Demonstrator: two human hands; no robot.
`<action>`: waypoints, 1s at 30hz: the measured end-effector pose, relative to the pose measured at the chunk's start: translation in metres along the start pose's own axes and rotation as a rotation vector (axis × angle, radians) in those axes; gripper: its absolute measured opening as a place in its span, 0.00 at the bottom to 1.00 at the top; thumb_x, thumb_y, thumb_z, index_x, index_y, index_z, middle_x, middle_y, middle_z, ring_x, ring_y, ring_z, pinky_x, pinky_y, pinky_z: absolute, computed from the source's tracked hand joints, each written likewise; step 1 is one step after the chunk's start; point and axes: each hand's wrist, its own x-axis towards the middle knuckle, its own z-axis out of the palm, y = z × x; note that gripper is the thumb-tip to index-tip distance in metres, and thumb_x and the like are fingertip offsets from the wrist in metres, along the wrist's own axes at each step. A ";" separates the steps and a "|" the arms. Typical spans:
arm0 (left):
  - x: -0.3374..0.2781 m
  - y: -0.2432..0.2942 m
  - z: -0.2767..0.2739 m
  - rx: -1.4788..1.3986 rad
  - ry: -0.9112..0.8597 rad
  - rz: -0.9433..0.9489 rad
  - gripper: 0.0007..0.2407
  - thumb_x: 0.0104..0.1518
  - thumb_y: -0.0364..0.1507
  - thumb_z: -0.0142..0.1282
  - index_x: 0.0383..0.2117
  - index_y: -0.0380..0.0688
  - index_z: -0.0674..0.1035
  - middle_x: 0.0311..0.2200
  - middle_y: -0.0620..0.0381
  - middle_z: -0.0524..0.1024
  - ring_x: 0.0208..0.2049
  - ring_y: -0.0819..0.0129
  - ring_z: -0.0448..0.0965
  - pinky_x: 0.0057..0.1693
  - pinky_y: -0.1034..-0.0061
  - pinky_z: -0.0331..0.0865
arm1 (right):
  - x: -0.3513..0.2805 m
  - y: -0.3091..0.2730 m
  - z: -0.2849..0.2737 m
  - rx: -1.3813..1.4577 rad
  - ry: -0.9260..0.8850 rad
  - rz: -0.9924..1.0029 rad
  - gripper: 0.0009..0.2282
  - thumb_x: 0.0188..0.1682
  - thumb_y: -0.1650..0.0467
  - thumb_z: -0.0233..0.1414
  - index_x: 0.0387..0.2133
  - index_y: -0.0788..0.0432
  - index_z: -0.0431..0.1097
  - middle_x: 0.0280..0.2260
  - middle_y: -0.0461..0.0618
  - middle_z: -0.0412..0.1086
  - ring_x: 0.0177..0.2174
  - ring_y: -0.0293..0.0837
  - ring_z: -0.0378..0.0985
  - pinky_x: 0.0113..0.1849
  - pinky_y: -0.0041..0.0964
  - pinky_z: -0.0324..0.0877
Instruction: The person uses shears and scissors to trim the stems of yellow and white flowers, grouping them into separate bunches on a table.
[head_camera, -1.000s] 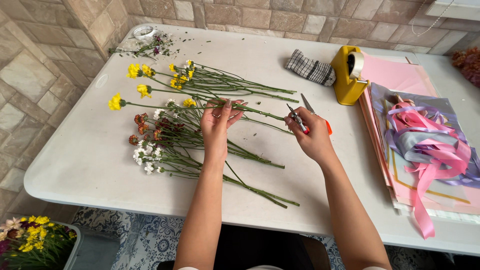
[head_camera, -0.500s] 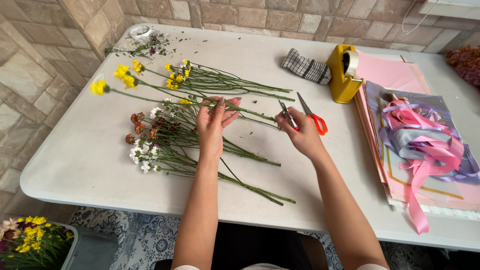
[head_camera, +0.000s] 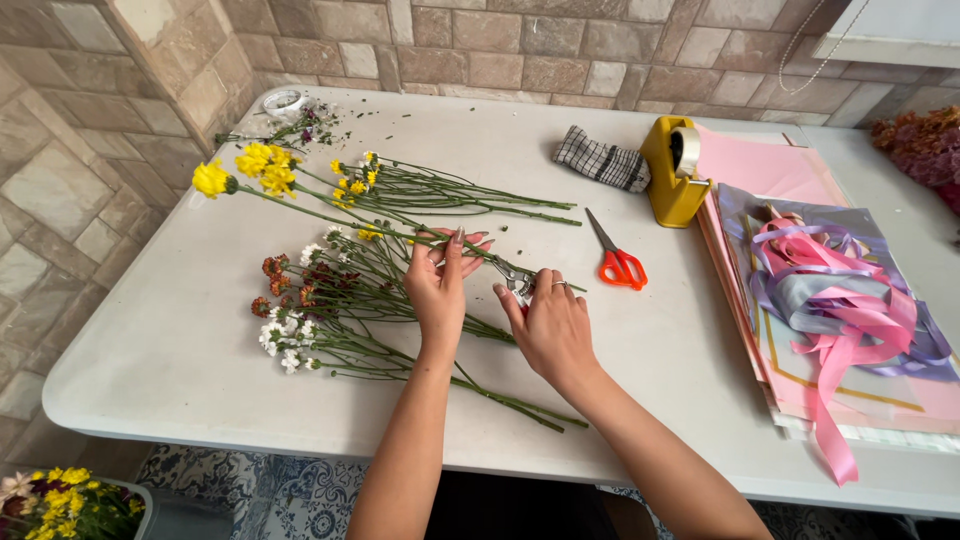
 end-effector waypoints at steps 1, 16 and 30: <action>-0.001 0.001 0.001 0.003 0.007 0.004 0.05 0.63 0.28 0.46 0.38 0.40 0.68 0.35 0.39 0.80 0.36 0.51 0.82 0.42 0.67 0.78 | 0.000 0.001 0.004 -0.020 0.039 0.002 0.25 0.52 0.48 0.35 0.35 0.59 0.59 0.30 0.57 0.66 0.35 0.59 0.75 0.42 0.52 0.65; -0.010 -0.006 0.011 0.016 0.043 0.036 0.04 0.63 0.27 0.46 0.36 0.39 0.69 0.35 0.40 0.80 0.36 0.52 0.82 0.41 0.66 0.79 | 0.002 0.008 0.023 -0.155 0.058 0.029 0.27 0.54 0.48 0.29 0.31 0.60 0.59 0.27 0.57 0.66 0.30 0.60 0.78 0.35 0.53 0.69; -0.013 -0.003 0.016 -0.009 0.104 -0.010 0.03 0.63 0.28 0.46 0.35 0.42 0.69 0.36 0.42 0.80 0.37 0.53 0.82 0.41 0.65 0.78 | 0.004 0.013 0.038 -0.308 0.101 0.035 0.25 0.56 0.52 0.28 0.26 0.58 0.61 0.19 0.54 0.68 0.23 0.57 0.80 0.29 0.46 0.73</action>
